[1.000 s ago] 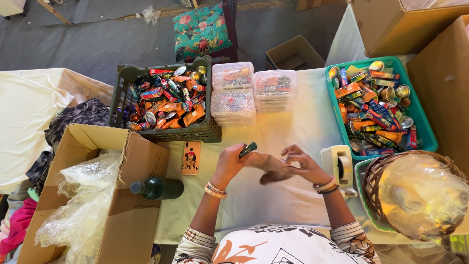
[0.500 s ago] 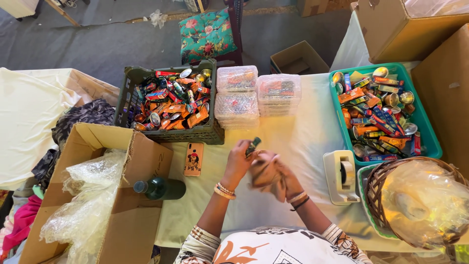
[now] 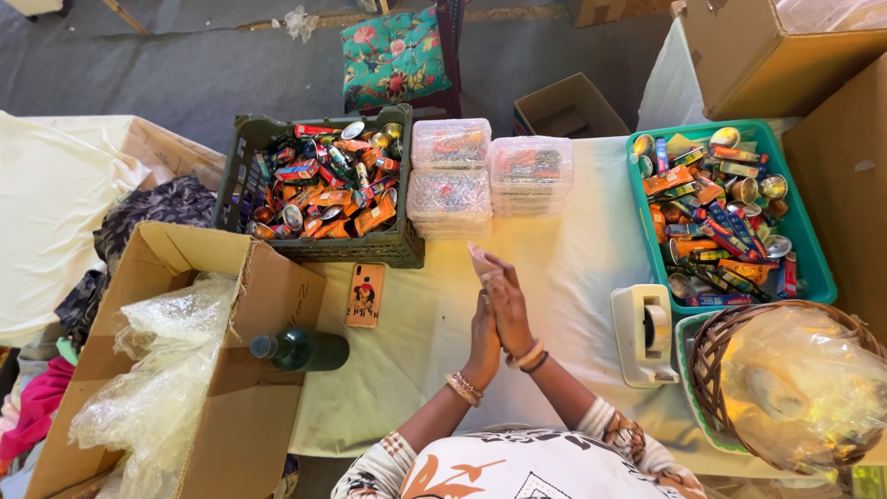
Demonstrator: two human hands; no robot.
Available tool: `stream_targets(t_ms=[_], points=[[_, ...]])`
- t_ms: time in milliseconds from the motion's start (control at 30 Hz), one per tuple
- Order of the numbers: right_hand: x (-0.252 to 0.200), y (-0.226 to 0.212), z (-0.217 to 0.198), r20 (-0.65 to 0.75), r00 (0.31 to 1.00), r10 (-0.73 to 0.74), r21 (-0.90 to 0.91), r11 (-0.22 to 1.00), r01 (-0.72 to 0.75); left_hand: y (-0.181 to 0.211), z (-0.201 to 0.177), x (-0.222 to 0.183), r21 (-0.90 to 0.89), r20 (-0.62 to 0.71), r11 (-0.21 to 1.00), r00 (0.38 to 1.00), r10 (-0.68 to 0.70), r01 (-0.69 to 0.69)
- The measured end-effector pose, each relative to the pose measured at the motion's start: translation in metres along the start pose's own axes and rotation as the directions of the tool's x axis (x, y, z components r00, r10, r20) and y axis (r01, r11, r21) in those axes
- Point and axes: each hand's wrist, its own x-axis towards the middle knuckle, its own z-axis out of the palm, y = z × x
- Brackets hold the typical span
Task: The person arranges small packaged items on a table, places them into a clear plastic container, and then wraps the container in bubble wrap. They secure the bubble wrap using a tape dispenser and place the wrapped package into a cardboard box.
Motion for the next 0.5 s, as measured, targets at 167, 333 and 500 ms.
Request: stream_targets(t_ms=[167,333,500], points=[[-0.055,0.076,0.007,-0.074,0.995,0.064,-0.312,0.946,-0.084,0.023,0.009,0.0,0.002,-0.238,0.986,0.957,-0.163,0.169],[-0.093,0.051,0.024,-0.008,0.907,0.421,0.397,0.834,-0.384,0.051,-0.003,0.017,0.012,-0.312,0.98,0.932,-0.184,0.198],[-0.051,0.022,0.015,-0.047,0.93,0.366,0.256,0.904,-0.343,0.073,-0.011,0.028,0.032,-0.096,0.998,0.994,0.054,-0.051]])
